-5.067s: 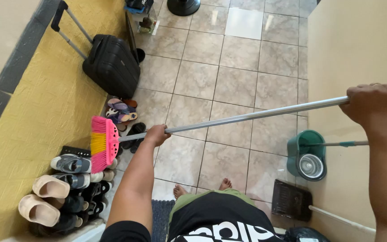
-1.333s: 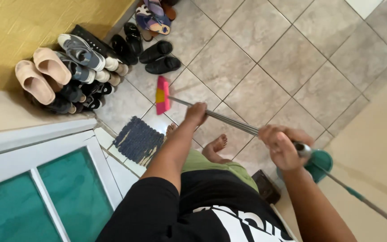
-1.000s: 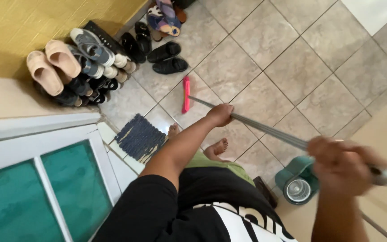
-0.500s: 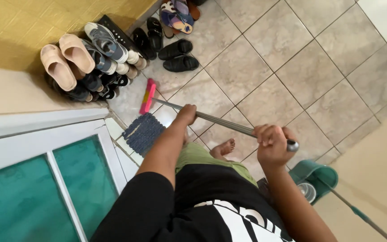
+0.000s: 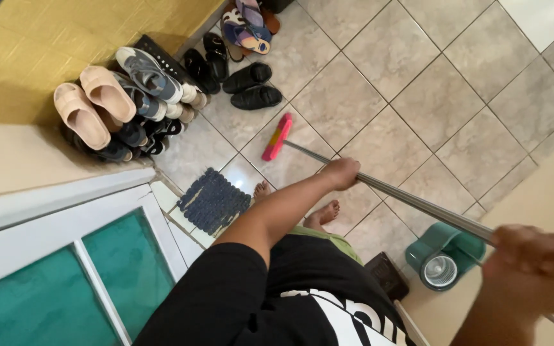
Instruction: Sweeping a tiled floor area using a broom
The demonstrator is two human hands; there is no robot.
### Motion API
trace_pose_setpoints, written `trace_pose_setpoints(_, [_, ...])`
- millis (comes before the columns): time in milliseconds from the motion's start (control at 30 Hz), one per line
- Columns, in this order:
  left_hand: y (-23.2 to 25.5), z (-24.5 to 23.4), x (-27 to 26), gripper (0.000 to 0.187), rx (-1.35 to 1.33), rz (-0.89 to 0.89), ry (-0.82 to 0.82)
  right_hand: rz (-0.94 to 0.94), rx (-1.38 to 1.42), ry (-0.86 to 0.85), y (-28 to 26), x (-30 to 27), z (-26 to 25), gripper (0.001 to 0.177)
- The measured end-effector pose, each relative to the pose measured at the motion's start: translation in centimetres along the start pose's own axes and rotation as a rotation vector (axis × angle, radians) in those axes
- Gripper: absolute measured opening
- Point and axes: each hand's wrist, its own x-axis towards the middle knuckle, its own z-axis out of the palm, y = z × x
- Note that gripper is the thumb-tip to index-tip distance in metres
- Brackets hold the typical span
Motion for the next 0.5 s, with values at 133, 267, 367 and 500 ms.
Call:
trace_pose_setpoints(133, [1.5,-2.8,-2.7,0.032,0.002,0.064,-0.068,0.034,-0.178,0.053,-3.0,-0.9,1.1,0.032])
trace_pose_setpoints(267, [-0.3,-2.8,-0.8,0.029,-0.010,0.070,-0.034,0.088,-0.072,0.139,-2.1,-0.7,1.6,0.036])
trace_pose_setpoints(367, [-2.0,-2.5,1.1,0.031,-0.025,0.066,0.013,0.086,0.018,0.228,-1.7,-0.3,3.4,0.028])
trace_pose_setpoints(500, [-5.1,-3.5,2.7,0.027,0.037,0.071,0.000,-0.269,-0.193,-0.152,-3.4,2.9,10.7,0.056])
